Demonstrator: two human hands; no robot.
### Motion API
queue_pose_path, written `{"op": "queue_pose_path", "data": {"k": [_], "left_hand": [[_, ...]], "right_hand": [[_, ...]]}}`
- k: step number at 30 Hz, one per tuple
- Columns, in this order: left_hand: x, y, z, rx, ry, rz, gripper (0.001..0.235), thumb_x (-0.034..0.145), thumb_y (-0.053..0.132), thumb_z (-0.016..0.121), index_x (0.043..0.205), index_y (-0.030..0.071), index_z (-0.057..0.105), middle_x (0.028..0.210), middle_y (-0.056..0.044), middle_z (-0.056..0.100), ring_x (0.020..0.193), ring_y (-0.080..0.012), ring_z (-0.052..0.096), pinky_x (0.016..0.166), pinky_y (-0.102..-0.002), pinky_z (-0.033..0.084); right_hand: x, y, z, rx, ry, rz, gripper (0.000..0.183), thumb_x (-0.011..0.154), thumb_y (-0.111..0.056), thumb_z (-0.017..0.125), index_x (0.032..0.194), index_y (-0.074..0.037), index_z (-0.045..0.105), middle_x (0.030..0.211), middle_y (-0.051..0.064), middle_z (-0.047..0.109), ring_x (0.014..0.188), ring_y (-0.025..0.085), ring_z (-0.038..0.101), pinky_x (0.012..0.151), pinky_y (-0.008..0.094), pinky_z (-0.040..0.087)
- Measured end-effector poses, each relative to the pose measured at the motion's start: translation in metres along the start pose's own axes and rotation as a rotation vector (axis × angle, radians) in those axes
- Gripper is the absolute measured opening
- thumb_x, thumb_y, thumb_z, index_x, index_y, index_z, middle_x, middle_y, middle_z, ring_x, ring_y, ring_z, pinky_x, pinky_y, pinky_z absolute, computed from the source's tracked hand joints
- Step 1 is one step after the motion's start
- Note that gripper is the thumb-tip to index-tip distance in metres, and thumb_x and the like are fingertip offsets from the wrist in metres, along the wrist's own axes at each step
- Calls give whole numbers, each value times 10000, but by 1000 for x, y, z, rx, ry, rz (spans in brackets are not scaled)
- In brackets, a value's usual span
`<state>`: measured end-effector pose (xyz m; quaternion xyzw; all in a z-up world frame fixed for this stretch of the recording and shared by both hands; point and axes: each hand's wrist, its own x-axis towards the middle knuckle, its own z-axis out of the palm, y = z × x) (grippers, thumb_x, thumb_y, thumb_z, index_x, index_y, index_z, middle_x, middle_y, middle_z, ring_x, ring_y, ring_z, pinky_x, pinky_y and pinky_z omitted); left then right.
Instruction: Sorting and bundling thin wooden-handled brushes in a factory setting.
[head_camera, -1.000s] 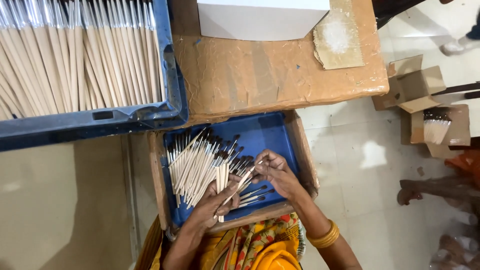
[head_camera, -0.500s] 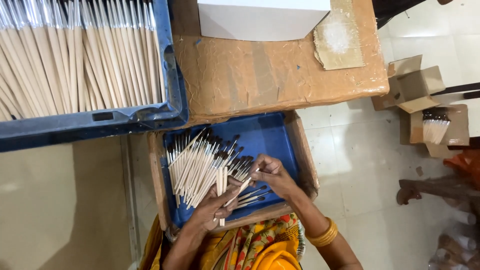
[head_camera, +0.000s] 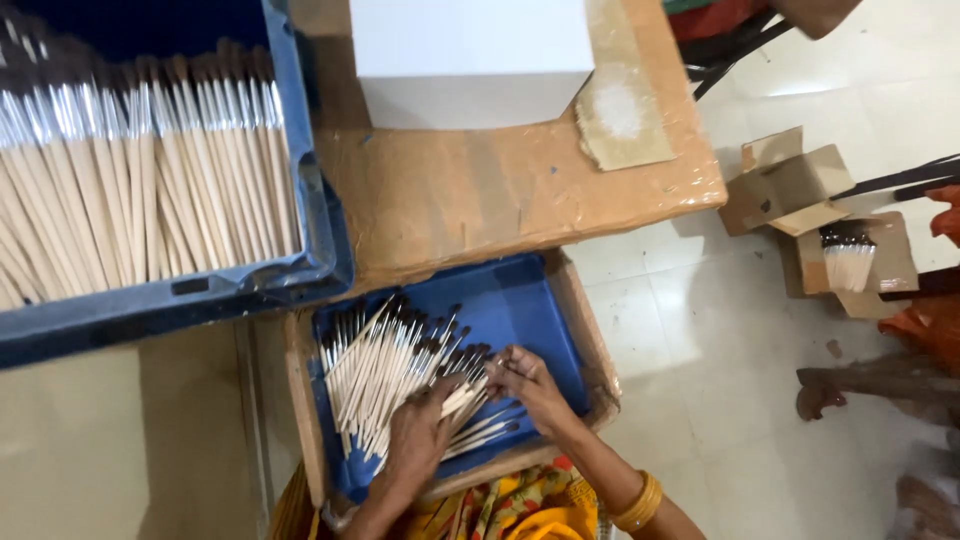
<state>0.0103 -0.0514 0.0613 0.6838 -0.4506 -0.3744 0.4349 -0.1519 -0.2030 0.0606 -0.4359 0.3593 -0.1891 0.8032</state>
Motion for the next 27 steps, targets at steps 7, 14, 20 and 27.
{"op": "queue_pose_path", "data": {"k": [7,14,20,27], "left_hand": [[43,50,-29,-53,155,-122,298,945,72,597,1208,132,724,671,-42,656,597,-127,624,553,-286,479],[97,136,-48,-326,148,-47,245,989,185,628,1188,46,660,677,42,512,625,-49,467,548,-233,415],[91,106,-21,-356,-84,-265,305,972,234,608,1210,56,673,646,30,514,570,-75,434,500,-255,336],[38,57,-26,-288,0,-359,325,975,281,611,1210,63,667,733,43,528,632,-64,449,535,-246,383]], "right_hand": [[2,10,-37,-117,1,21,146,982,-210,683,959,-78,623,760,21,672,677,105,666,599,257,538],[3,30,-47,-239,-89,-44,210,1053,-283,600,1036,-74,612,804,16,685,688,77,644,612,233,518],[-6,16,-47,-416,-11,-200,188,1052,-185,644,1092,-3,619,840,53,655,748,110,605,642,264,517],[-11,9,-40,-547,48,-209,461,938,-143,670,1371,-57,537,1110,122,739,1049,206,718,868,361,564]]}}
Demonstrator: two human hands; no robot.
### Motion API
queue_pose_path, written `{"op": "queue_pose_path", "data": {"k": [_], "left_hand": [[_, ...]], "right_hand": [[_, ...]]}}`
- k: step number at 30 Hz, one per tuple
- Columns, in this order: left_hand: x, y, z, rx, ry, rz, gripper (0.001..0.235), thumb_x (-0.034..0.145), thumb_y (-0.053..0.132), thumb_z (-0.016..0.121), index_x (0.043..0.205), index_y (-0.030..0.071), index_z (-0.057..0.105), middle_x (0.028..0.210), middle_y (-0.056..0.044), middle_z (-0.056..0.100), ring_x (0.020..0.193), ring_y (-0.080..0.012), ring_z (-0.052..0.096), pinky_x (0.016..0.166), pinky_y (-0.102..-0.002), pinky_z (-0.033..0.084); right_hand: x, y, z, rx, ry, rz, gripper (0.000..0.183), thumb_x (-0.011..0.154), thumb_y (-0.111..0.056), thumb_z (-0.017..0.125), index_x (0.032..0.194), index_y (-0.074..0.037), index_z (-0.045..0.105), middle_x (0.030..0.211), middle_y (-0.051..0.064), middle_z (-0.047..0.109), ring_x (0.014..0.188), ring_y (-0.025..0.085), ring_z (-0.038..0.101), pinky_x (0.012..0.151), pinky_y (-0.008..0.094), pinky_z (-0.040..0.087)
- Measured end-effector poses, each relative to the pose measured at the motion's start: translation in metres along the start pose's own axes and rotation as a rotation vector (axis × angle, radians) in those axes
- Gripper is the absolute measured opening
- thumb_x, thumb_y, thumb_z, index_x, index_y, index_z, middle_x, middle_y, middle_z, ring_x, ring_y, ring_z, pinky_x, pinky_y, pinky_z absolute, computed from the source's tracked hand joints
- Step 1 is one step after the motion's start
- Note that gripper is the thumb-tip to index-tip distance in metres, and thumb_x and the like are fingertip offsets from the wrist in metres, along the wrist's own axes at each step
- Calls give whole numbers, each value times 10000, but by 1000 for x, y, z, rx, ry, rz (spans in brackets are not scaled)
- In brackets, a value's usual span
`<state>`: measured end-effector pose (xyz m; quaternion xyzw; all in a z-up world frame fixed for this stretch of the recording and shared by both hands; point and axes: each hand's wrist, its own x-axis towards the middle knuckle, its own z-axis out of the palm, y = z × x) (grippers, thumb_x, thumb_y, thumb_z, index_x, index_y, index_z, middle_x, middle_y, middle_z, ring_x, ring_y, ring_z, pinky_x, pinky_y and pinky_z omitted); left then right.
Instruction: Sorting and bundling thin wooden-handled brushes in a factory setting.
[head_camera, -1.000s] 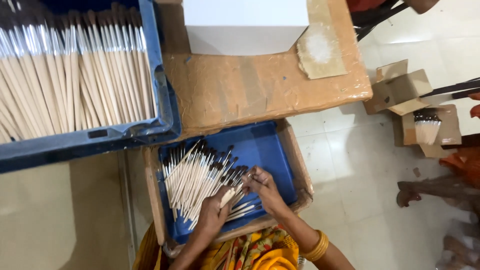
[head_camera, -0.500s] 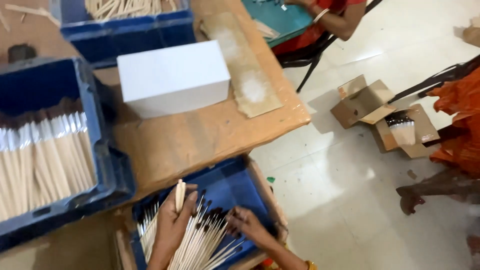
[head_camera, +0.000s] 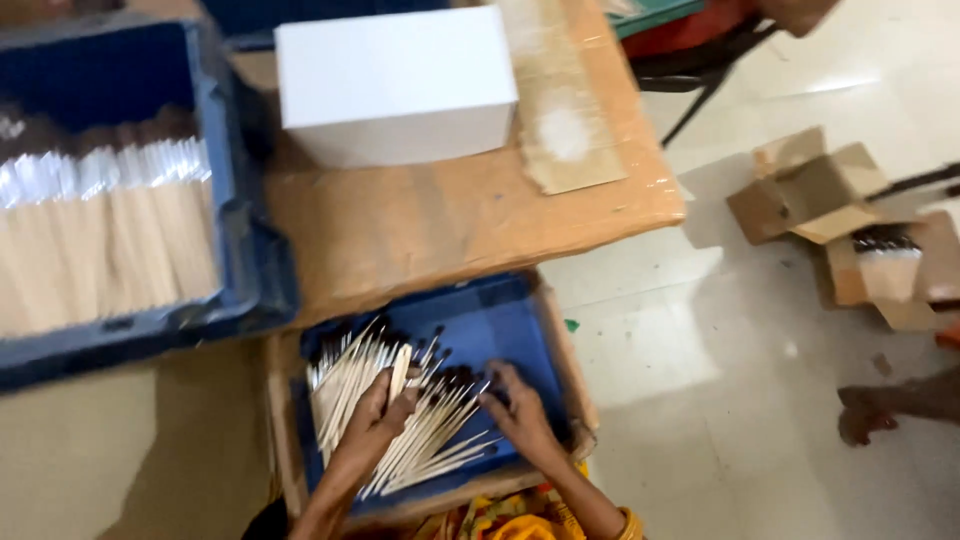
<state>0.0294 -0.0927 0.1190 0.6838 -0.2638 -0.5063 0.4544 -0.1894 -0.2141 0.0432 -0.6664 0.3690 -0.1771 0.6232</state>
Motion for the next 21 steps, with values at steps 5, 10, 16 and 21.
{"op": "queue_pose_path", "data": {"k": [5,10,16,21], "left_hand": [[-1,-6,7,-121,50,62,284,1025,213,529,1265,72,589,783,-44,610,666,-159,521,581,-321,439],[25,135,5,765,386,848,356,897,23,550,1251,38,579,990,-202,671,898,-421,644,746,-515,515],[124,157,0,974,511,850,584,860,357,688,1311,11,554,1330,-200,565,1258,-405,505,1047,-576,372],[131,152,-2,1034,521,783,747,881,522,674,1411,20,514,1478,-182,477,1434,-374,360,1196,-602,212]], "right_hand": [[5,-52,7,-497,169,-293,546,905,-114,735,1392,-11,509,1469,244,494,1341,430,466,1091,480,400],[3,-44,21,-495,131,-338,540,865,-105,735,1367,-36,549,1464,205,535,1362,390,499,1103,452,430],[-4,-35,19,-572,170,-248,493,876,-102,749,1333,-50,573,1461,184,538,1346,385,497,1090,455,427],[-1,-45,21,-482,47,-153,456,894,-98,718,1325,-52,576,1482,186,513,1384,385,459,1048,439,463]]}}
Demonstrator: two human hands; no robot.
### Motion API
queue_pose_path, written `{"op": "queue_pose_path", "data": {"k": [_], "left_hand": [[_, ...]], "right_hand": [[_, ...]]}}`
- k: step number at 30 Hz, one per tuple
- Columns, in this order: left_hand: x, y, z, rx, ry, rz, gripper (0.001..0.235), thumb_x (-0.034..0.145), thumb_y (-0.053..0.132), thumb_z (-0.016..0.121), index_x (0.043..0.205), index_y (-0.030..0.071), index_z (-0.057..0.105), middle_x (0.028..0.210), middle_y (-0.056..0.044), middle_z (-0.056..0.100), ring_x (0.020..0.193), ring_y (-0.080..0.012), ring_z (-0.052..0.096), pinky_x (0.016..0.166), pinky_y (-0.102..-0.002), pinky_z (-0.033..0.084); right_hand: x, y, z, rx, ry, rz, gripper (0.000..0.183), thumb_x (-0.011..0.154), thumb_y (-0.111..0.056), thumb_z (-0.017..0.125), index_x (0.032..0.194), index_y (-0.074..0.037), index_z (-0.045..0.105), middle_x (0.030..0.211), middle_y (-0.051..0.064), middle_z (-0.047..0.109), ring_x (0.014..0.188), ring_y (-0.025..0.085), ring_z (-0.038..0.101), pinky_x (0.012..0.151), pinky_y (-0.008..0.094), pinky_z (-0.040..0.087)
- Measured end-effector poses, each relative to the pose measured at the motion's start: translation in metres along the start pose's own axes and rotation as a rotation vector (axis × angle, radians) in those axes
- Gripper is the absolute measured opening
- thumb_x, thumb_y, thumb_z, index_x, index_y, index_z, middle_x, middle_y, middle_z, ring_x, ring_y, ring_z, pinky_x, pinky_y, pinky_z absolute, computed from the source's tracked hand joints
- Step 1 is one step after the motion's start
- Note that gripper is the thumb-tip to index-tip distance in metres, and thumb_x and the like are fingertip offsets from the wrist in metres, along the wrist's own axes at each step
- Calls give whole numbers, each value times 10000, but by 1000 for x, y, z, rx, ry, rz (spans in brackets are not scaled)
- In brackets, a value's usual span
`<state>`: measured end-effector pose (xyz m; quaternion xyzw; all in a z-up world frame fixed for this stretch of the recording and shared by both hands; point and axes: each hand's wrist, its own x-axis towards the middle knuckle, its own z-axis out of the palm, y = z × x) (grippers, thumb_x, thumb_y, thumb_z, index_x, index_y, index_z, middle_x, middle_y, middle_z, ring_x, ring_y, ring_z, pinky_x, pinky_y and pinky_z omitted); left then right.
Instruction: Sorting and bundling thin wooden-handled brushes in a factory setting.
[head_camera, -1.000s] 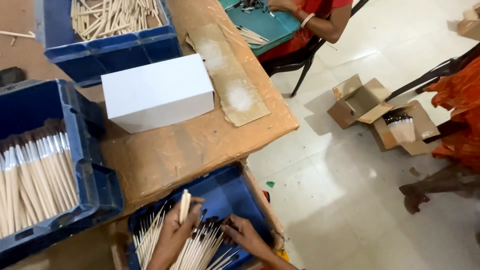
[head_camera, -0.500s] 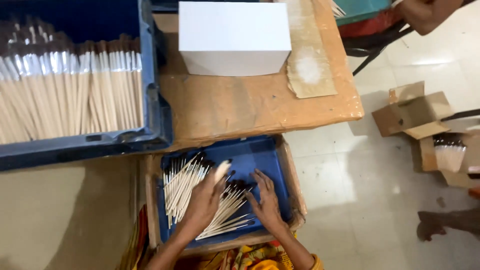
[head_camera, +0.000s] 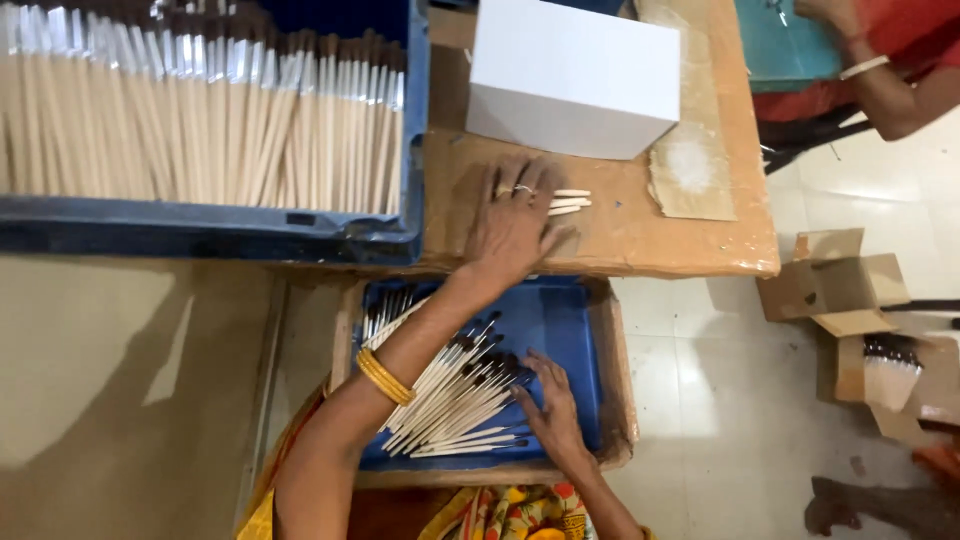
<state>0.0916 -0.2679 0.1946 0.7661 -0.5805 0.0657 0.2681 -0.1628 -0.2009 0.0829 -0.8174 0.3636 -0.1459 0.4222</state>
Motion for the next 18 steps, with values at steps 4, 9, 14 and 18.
{"op": "queue_pose_path", "data": {"k": [4,9,14,18], "left_hand": [[-4,-3,13,44,5,79,726,952,536,611,1467,38,486,1521,-188,442,1475,-362,334,1236,-586,189],[-44,-4,-13,-26,120,183,682,955,463,622,1469,33,496,1548,-179,457,1485,-346,343,1241,-564,217],[-158,-5,-74,-391,208,200,410,975,136,706,1364,31,626,1478,-126,564,1449,-336,489,1211,-508,415],[-249,-24,-53,-343,48,-201,474,916,135,680,1366,34,571,1477,-225,532,1376,-417,481,1132,-526,398]], "right_hand": [[18,-12,-4,-112,-95,-259,437,897,-136,720,1306,-52,590,1438,195,561,1314,392,532,1084,465,438],[65,6,20,-111,-192,-431,478,914,-164,727,1346,-40,564,1406,217,557,1306,417,522,1089,468,429],[139,51,84,-93,-359,-783,537,951,-130,619,1450,28,498,1455,308,500,1333,486,446,1114,523,339],[157,-22,102,-37,-412,-604,486,949,-225,620,1392,-29,581,1363,240,577,1276,436,502,1084,473,413]]}}
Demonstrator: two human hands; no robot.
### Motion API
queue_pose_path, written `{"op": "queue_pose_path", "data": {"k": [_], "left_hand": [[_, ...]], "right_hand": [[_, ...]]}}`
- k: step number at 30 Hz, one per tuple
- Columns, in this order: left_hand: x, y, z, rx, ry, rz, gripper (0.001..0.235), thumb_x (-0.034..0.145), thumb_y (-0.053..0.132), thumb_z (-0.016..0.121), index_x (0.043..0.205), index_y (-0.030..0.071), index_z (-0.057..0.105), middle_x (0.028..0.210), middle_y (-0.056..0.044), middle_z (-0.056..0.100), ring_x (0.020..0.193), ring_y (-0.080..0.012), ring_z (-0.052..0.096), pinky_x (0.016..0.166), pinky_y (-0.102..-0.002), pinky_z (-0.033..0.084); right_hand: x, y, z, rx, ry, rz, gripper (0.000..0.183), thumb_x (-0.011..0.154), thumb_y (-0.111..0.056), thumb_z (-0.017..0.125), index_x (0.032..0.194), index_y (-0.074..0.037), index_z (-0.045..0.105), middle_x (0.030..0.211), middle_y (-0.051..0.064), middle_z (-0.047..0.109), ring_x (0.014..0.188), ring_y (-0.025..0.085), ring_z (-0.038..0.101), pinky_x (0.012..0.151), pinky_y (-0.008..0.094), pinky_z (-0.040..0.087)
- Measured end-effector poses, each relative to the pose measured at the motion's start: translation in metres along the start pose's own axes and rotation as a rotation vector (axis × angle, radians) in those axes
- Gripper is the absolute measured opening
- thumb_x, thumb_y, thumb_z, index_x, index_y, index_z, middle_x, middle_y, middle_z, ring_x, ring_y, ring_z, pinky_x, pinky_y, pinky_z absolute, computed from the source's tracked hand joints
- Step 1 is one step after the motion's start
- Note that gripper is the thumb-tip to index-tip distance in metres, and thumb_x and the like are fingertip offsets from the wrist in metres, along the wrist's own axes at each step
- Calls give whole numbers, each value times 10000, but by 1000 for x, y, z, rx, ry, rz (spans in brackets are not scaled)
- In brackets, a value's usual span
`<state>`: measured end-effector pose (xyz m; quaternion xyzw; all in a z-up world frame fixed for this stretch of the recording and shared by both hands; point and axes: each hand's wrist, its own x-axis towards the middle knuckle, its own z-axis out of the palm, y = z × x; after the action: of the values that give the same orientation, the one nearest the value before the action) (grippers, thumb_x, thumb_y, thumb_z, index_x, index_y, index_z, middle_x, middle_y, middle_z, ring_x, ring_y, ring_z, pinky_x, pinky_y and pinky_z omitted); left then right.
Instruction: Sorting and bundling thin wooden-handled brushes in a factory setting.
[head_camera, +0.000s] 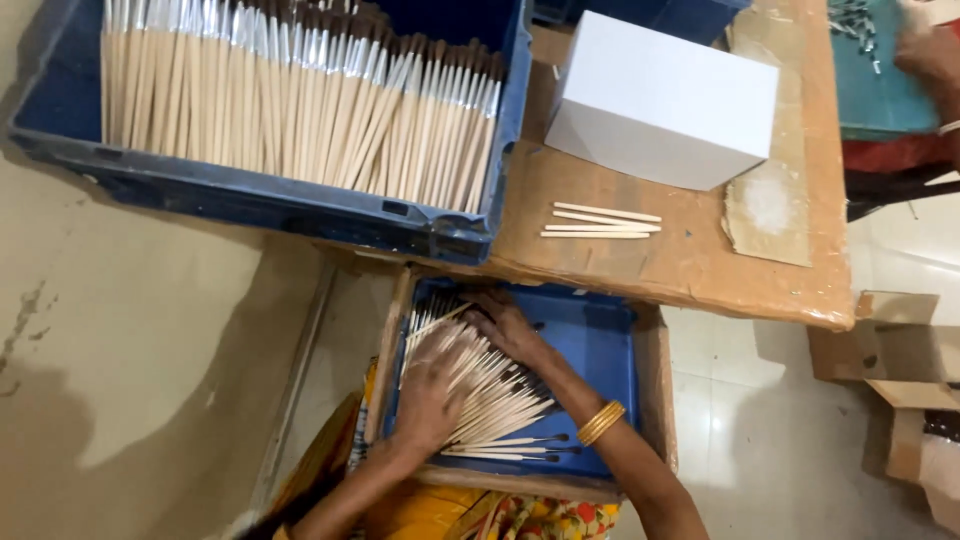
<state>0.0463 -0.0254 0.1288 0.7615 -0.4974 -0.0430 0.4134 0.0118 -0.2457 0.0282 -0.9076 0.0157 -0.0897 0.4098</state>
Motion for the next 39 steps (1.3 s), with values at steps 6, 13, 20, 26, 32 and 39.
{"op": "queue_pose_path", "data": {"k": [6,13,20,26,32,39], "left_hand": [[-49,-48,27,-83,-212,-670,860,970,297,604,1621,-7,132,1507,-274,452,1366,-408,496,1160,-451,383],[-27,-95,72,-231,-80,-665,1238,784,471,844,1584,-73,72,1587,-355,290,1460,-452,342,1192,-448,296],[24,-7,45,239,-816,-477,1579,548,569,993,1591,-16,-39,1631,-286,74,1518,-440,121,1191,-572,149],[-15,-32,87,288,-505,-312,1384,527,223,953,1596,3,100,1465,-256,386,1336,-445,408,1092,-566,367],[13,-35,76,349,-576,-442,1331,530,151,933,1588,30,133,1377,-175,459,1274,-390,466,987,-550,461],[0,-34,91,224,-590,-450,1312,523,178,963,1551,9,166,1379,-258,478,1231,-477,493,978,-539,482]], "right_hand": [[-38,-47,-7,128,-169,-104,333,1077,-279,557,1298,-43,640,1339,184,655,1314,366,557,1121,490,393],[-137,-76,-53,-241,-328,113,582,848,-420,788,1247,-26,630,1147,199,663,1098,372,604,966,489,482],[-157,-44,-35,-281,-329,29,491,857,-261,777,1230,-6,585,1171,197,649,1137,405,603,1008,490,496],[-107,-58,-29,-154,-254,39,493,773,-200,811,1167,11,602,1150,227,635,1106,435,608,957,496,496],[-147,-67,-1,615,220,635,470,876,-233,735,1277,-44,579,1202,147,618,1124,286,638,978,448,549],[-144,-90,30,1457,390,1148,517,922,-332,659,1354,-77,533,1337,109,647,1212,219,638,1066,402,494]]}}
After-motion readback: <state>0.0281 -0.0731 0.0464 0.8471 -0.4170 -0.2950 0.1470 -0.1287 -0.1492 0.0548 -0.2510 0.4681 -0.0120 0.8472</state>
